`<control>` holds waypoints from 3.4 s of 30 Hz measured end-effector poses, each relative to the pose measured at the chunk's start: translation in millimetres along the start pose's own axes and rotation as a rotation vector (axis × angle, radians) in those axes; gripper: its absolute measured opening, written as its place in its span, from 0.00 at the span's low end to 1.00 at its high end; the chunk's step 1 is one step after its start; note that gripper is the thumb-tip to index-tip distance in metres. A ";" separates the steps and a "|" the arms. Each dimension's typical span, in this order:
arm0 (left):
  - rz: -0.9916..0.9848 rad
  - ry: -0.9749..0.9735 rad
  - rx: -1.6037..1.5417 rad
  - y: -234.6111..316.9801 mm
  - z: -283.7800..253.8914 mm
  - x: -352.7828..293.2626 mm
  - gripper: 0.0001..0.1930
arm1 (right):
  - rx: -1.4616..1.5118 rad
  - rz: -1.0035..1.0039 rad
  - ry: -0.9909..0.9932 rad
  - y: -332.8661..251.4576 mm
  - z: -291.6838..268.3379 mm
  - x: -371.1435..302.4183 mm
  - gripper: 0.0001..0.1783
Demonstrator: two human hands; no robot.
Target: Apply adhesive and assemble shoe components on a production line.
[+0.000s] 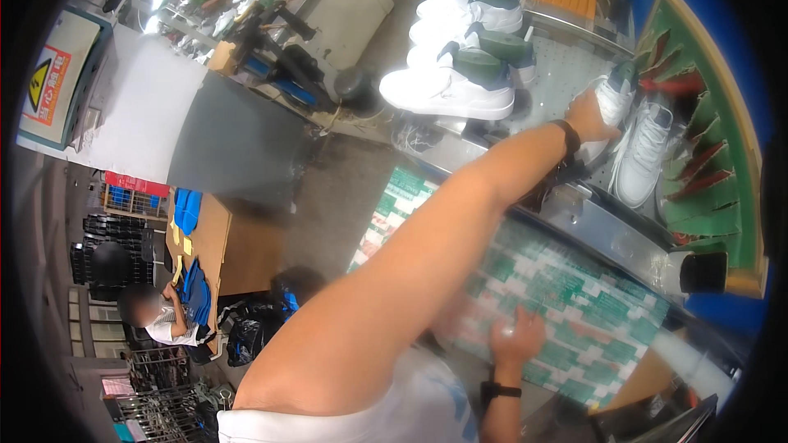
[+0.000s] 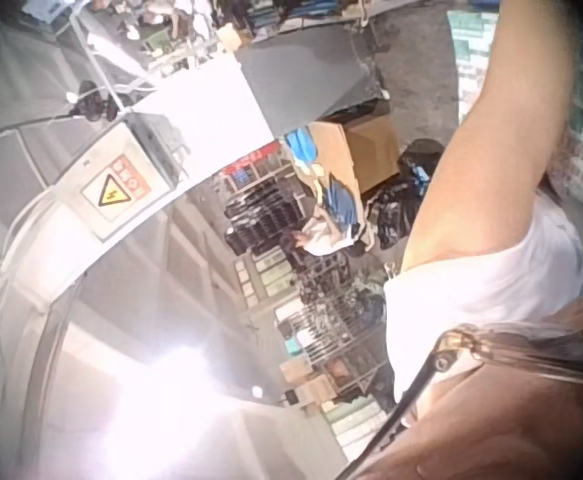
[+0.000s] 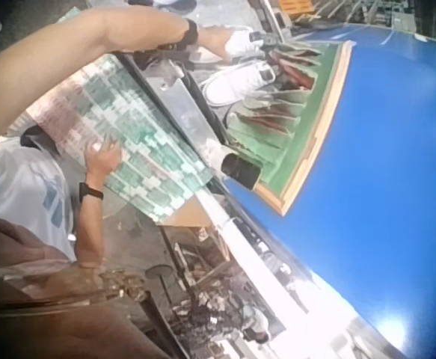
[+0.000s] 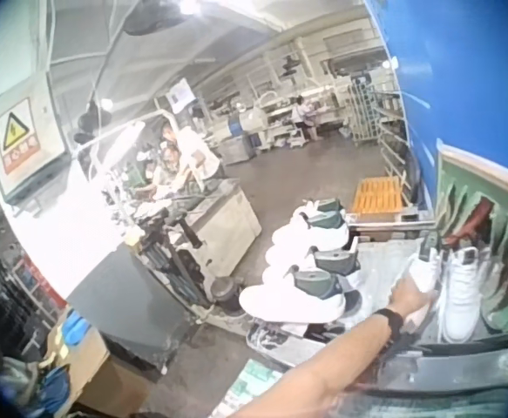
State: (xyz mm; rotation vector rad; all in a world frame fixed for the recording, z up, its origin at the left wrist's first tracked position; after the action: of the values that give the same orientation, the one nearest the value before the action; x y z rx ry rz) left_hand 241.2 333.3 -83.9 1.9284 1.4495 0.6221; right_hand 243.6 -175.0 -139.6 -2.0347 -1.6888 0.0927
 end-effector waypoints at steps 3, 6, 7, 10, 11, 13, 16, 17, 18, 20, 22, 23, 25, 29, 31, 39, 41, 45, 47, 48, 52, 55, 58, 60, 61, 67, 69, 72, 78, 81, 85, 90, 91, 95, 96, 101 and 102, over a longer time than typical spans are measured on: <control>0.065 -0.054 -0.055 4.9 0.5 -0.6 0.61 | -0.002 0.026 -0.054 1.6 -4.4 -5.6 0.27; 0.198 -0.061 -0.270 -2.9 -24.0 9.5 0.53 | 0.010 0.010 -0.035 -0.8 -1.6 2.8 0.26; 0.303 -0.074 -0.443 -8.8 -39.4 16.0 0.47 | 0.030 -0.015 -0.026 -1.3 2.1 5.7 0.26; -0.020 -0.093 -0.807 10.4 -71.2 12.0 0.33 | 0.030 -0.041 0.002 -3.3 4.4 3.1 0.26; -0.101 -0.154 -0.928 11.3 -84.4 11.5 0.31 | -0.015 -0.051 0.026 -4.4 3.3 6.6 0.26; -0.026 -0.188 -1.020 22.3 -101.2 -21.3 0.31 | -0.026 -0.033 0.004 -3.3 -1.8 3.7 0.26; 0.145 -0.240 -1.160 47.9 -153.0 -129.0 0.32 | 0.001 -0.003 0.020 -3.3 -5.0 -3.2 0.26; 0.147 -0.221 -1.172 46.2 -172.6 -168.0 0.34 | 0.019 -0.012 0.036 -5.4 -3.1 -0.2 0.25; 0.144 -0.190 -1.074 37.4 -185.9 -205.2 0.37 | 0.025 -0.030 0.044 -6.8 -2.7 2.2 0.25; 0.075 -0.123 -0.962 24.6 -198.6 -283.9 0.41 | 0.037 -0.032 0.093 -9.8 -2.7 2.3 0.24; -0.026 -0.039 -0.817 12.8 -200.5 -361.2 0.43 | 0.054 -0.039 0.078 -9.4 -4.9 2.9 0.24; -0.067 -0.002 -0.692 0.5 -192.4 -392.0 0.43 | 0.065 -0.037 0.059 -8.7 -6.9 2.8 0.24; -0.184 0.093 -0.711 -11.6 -165.7 -447.1 0.44 | 0.058 -0.068 0.095 -8.5 -10.6 1.6 0.24; -0.313 0.188 -0.516 -19.7 -116.2 -504.4 0.47 | 0.045 -0.034 0.044 4.2 -9.9 -9.7 0.23; -0.231 0.241 -0.392 -60.8 -81.5 -521.1 0.46 | -0.007 -0.081 0.086 12.5 -7.4 -16.1 0.24; -0.446 0.236 -1.282 -66.8 -188.0 -486.7 0.32 | 0.239 0.270 -0.020 -18.9 -24.3 -19.8 0.43; -0.279 0.457 -1.515 -145.7 -207.5 -457.0 0.30 | 0.509 0.350 -0.068 -44.5 -48.3 -26.6 0.47; -0.448 0.380 -1.135 -172.5 -229.6 -443.6 0.27 | 0.518 -0.034 -0.216 -114.1 -87.9 -29.0 0.49; -0.361 0.212 -0.688 -157.0 -228.0 -439.5 0.30 | 0.422 -0.160 -0.261 -151.7 -88.3 -8.4 0.50; -0.255 0.209 -0.497 -152.7 -216.6 -432.1 0.33 | 0.323 -0.282 -0.309 -162.2 -83.7 1.6 0.50; 0.244 -0.064 -0.227 -98.0 -178.3 -415.4 0.46 | 0.057 -0.464 -0.171 -160.7 -53.2 19.1 0.51; 0.126 -0.392 -0.363 -80.0 -179.6 -404.7 0.46 | -0.024 -0.514 -0.196 -156.5 -60.8 20.4 0.50; 0.249 -0.273 -0.262 -91.2 -174.3 -400.4 0.45 | 0.101 -0.448 -0.319 -160.4 -79.9 32.0 0.47; 0.271 -0.252 -0.249 -91.5 -173.2 -399.7 0.44 | 0.278 -0.252 -0.433 -167.2 -89.0 41.9 0.41; 0.246 -0.266 -0.273 -89.4 -174.0 -398.0 0.43 | 0.277 -0.244 -0.432 -168.3 -85.9 44.7 0.41; 0.320 -0.214 -0.195 -95.3 -169.6 -385.3 0.43 | 0.615 -0.265 -0.932 -207.5 -63.1 -9.3 0.36; 0.340 -0.225 -0.216 -99.2 -167.8 -393.1 0.43 | 0.565 -0.297 -0.889 -220.3 -71.0 -36.9 0.36; 0.248 -0.306 -0.326 -97.9 -169.3 -395.8 0.45 | 0.540 -0.217 -0.795 -208.2 -88.0 -26.7 0.38; 0.148 -0.331 -0.327 -82.7 -156.3 -388.6 0.56 | 0.420 0.038 -0.290 -141.4 -93.8 8.6 0.43; 0.240 -0.261 -0.113 -80.7 -133.1 -386.0 0.52 | 0.385 -0.037 -0.356 -140.1 -93.5 23.8 0.45; 0.305 -0.209 -0.220 -90.7 -132.7 -385.9 0.46 | 0.174 -0.194 -0.400 -134.8 -113.4 24.6 0.46; 0.355 -0.222 -0.332 -84.4 -135.3 -389.7 0.41 | 0.029 -0.261 -0.564 -174.2 -152.8 25.5 0.43; 0.368 -0.199 -0.315 -85.5 -133.4 -387.0 0.41 | -0.059 -0.250 -0.514 -170.4 -139.9 31.0 0.39; 0.367 -0.184 -0.290 -87.9 -130.0 -388.3 0.40 | -0.141 -0.148 -0.452 -133.0 -102.1 54.0 0.27; 0.370 -0.184 -0.291 -87.3 -130.6 -384.6 0.40 | -0.127 -0.159 -0.430 -127.4 -97.6 50.7 0.26; 0.421 -0.148 -0.272 -94.2 -130.5 -387.8 0.40 | 0.053 0.011 -0.497 -143.2 -141.5 17.4 0.32; 0.415 -0.147 -0.271 -94.7 -132.7 -389.4 0.40 | 0.112 0.080 -0.563 -152.4 -159.5 8.3 0.34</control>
State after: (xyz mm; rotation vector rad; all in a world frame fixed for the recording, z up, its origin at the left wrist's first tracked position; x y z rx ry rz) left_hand -22.9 4.8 -60.3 2.0165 0.8297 0.7971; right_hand 164.0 -201.6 64.6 -2.1116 -1.8586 0.8360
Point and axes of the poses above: each hand's wrist, its own x-axis towards the middle knuckle, its own z-axis out of the palm, y = z × x, the point moved 1 cm from there along x, towards the middle knuckle, and after that the axes turned 6 degrees about z, right-handed, at the moved point
